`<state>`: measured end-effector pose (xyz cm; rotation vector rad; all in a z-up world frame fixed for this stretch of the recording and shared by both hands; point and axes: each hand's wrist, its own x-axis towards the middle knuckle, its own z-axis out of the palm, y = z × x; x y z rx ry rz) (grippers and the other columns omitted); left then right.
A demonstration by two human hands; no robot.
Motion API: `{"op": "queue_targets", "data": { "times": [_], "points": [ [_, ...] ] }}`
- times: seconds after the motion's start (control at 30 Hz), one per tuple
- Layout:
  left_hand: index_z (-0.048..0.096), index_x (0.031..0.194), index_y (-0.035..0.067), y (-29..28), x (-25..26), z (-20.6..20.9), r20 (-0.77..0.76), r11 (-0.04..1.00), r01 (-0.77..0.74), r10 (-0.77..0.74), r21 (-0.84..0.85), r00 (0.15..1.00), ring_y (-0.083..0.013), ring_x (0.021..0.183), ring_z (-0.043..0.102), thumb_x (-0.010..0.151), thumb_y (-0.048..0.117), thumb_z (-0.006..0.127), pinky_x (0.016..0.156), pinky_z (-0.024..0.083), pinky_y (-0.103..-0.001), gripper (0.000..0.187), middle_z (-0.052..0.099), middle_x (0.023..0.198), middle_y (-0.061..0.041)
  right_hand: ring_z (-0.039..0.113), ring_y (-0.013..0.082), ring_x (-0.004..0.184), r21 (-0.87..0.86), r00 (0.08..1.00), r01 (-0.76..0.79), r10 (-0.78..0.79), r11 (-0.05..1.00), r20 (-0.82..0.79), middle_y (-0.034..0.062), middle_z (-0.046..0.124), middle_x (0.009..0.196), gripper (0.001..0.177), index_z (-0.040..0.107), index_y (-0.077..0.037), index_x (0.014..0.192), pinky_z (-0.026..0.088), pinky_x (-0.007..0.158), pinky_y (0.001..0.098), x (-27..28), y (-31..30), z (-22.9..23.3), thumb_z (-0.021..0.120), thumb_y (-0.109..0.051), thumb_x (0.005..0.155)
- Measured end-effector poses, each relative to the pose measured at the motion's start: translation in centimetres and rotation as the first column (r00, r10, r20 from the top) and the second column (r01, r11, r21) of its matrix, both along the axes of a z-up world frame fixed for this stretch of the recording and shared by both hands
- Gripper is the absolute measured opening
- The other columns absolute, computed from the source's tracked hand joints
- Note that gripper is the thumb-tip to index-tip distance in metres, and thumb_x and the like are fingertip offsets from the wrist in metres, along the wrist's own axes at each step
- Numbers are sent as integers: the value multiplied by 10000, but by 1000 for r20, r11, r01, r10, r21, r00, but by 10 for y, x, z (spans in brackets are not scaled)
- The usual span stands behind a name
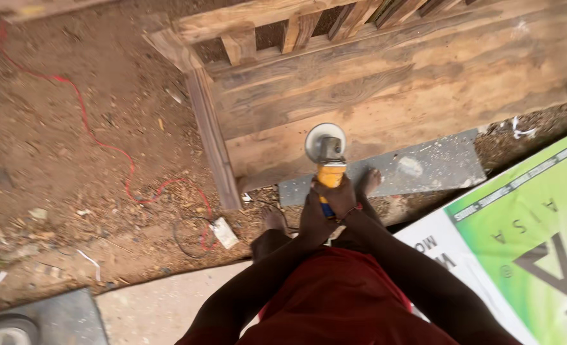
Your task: The person sands the surfaces and edges of a wooden bench using a power sander, moving the tool across various sections of the wood by hand.
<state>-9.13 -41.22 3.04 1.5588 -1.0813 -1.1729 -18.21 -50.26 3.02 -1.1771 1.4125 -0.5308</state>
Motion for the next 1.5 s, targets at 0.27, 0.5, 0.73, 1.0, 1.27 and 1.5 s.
{"op": "queue_targets", "data": {
  "times": [0.27, 0.5, 0.73, 1.0, 1.27, 1.5],
  "points": [
    [90, 1671, 134, -30, -49, -130, -202, 810, -321, 464, 491, 862, -320, 1123, 751, 795, 202, 809, 918, 608, -419, 1135, 722, 1233, -202, 750, 165, 888, 244, 927, -318, 354, 916, -124, 92, 769, 1008, 444, 672, -24, 1124, 599, 785, 317, -5, -41, -171, 782, -353, 847],
    [56, 1610, 134, -81, -56, -258, -51, 747, -471, 555, 470, 830, -358, 1141, 696, 733, 176, 905, 913, 599, -422, 1222, 627, 1322, -226, 725, 184, 901, 310, 867, -397, 464, 864, -181, 122, 749, 991, 572, 670, -10, 1133, 565, 808, 332, -16, -81, -340, 598, -560, 993],
    [103, 1643, 151, -166, -132, -295, -122, 794, -362, 473, 488, 872, -353, 1115, 737, 783, 197, 853, 895, 621, -405, 1143, 711, 1257, -219, 677, 116, 954, 290, 975, -220, 200, 932, 97, 64, 721, 1096, 567, 624, -2, 1278, 566, 829, 287, -115, -161, -355, 623, -504, 1014],
    [162, 1639, 185, -226, -150, -288, -235, 932, 53, 35, 359, 971, -408, 1069, 718, 734, 203, 837, 907, 597, -452, 1129, 719, 1194, -240, 728, 207, 949, 368, 939, 250, -317, 895, 132, 112, 723, 1101, 617, 575, 8, 1294, 620, 796, 340, -214, -201, -353, 515, -544, 1026],
    [318, 1574, 121, -171, -153, -322, -271, 810, -324, 494, 489, 826, -250, 976, 777, 797, 130, 817, 840, 652, -363, 923, 750, 1122, -118, 687, 193, 957, 337, 967, -255, 249, 906, 62, 109, 707, 1092, 508, 577, 1, 1317, 580, 824, 335, -133, -180, -362, 566, -431, 1050],
    [96, 1654, 90, -125, -37, -356, -288, 694, -680, 718, 235, 633, -213, 1264, 625, 791, -3, 855, 1054, 567, -340, 1154, 539, 1454, -149, 780, 251, 873, 212, 735, -593, 630, 777, -251, 156, 770, 927, 767, 672, -25, 1075, 612, 785, 362, 63, -148, -371, 566, -755, 866]
  ]
}}
